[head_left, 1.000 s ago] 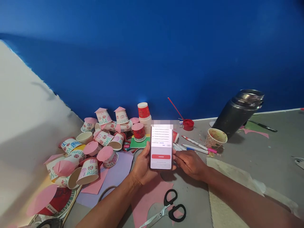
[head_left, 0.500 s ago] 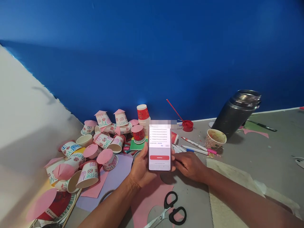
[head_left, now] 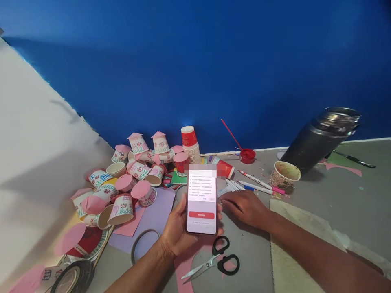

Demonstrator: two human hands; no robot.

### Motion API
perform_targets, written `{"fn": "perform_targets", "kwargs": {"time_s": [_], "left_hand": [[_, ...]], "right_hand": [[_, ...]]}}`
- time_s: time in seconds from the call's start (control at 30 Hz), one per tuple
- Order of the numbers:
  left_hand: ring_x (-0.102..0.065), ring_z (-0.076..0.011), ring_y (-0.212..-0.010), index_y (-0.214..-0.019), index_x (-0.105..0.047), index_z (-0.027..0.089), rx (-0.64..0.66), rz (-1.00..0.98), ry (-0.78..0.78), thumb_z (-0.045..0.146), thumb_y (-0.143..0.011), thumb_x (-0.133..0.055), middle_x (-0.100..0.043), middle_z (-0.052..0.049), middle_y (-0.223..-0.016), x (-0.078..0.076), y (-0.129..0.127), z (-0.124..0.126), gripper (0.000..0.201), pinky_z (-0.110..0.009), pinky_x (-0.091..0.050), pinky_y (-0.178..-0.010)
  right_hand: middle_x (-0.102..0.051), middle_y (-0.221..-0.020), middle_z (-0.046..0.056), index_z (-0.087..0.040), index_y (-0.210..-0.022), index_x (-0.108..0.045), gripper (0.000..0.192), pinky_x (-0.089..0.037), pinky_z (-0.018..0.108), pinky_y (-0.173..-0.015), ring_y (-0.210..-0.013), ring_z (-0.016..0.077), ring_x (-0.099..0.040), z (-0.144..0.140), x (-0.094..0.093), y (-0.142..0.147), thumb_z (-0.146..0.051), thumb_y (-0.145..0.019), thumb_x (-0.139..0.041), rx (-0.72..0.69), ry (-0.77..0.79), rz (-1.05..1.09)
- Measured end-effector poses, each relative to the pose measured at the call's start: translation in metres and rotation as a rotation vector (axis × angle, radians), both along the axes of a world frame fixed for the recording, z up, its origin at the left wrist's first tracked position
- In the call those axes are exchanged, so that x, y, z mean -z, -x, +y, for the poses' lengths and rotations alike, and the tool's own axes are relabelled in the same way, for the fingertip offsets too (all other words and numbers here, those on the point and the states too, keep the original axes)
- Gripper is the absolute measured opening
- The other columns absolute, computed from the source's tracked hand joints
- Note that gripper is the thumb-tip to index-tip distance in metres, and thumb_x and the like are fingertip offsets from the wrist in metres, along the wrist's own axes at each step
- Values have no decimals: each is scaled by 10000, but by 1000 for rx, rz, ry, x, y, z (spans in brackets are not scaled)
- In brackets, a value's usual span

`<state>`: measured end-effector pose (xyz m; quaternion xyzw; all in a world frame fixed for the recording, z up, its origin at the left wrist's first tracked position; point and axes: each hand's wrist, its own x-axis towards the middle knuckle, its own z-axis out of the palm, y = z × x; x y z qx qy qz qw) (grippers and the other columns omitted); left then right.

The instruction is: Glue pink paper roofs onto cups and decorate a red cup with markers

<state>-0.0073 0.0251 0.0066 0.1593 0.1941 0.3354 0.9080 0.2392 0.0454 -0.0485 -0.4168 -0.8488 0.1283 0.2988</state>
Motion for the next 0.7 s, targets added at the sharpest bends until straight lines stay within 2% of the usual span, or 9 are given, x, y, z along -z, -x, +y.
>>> {"fn": "perform_targets", "kwargs": {"time_s": [0.1,0.2,0.3,0.37,0.5,0.57,0.7], "left_hand": [[-746,-344,-1033,-1349,-703,55,-6,3,25,650,-1069,-385,-763,-245,-1233,13,8,8,730,-563,-557,-943],[-751,-366,-1057,-1356,-690,33,21,14,-35,625,-1071,-410,-758,-275,-1244,17,20,28,715,-557,-556,-940],[-763,-352,-1027,-1317,-712,51,1,21,-106,560,-1079,-449,-779,-256,-1198,10,28,45,621,-544,-556,-938],[-766,-342,-1005,-1300,-721,72,-37,26,-130,531,-1084,-450,-789,-237,-1175,1,28,47,575,-540,-563,-926],[-756,-334,-1008,-1309,-715,65,-44,12,-88,553,-1085,-431,-782,-225,-1179,-8,20,30,608,-523,-571,-907],[-746,-340,-1016,-1328,-704,56,-23,-7,-57,601,-1082,-396,-772,-231,-1191,-3,16,17,672,-531,-567,-902],[-731,-358,-1043,-1366,-682,35,20,-19,8,693,-1060,-335,-746,-250,-1248,15,13,2,804,-543,-535,-940]], "right_hand": [[-851,-999,76,-223,-1057,-778,398,-511,315,-729,-840,218,-784,1,4,0,-367,-1129,-415,9,-8,-7],[-847,-946,62,-224,-1053,-773,367,-500,310,-709,-795,211,-779,1,6,1,-349,-1124,-435,5,-27,-1],[-847,-934,48,-231,-1052,-768,340,-501,302,-704,-786,202,-781,1,5,1,-334,-1121,-452,-6,-44,5],[-848,-935,41,-233,-1045,-768,332,-506,305,-698,-780,201,-782,1,5,2,-327,-1119,-459,-8,-56,13],[-849,-924,43,-225,-1037,-773,326,-519,320,-695,-772,212,-789,1,5,2,-317,-1109,-469,7,-52,6],[-851,-935,48,-222,-1047,-776,337,-531,322,-710,-789,216,-795,1,5,1,-325,-1110,-462,18,-35,-6],[-857,-981,57,-212,-1062,-781,379,-546,323,-730,-828,225,-806,0,4,0,-361,-1120,-437,20,-15,-23]]}}
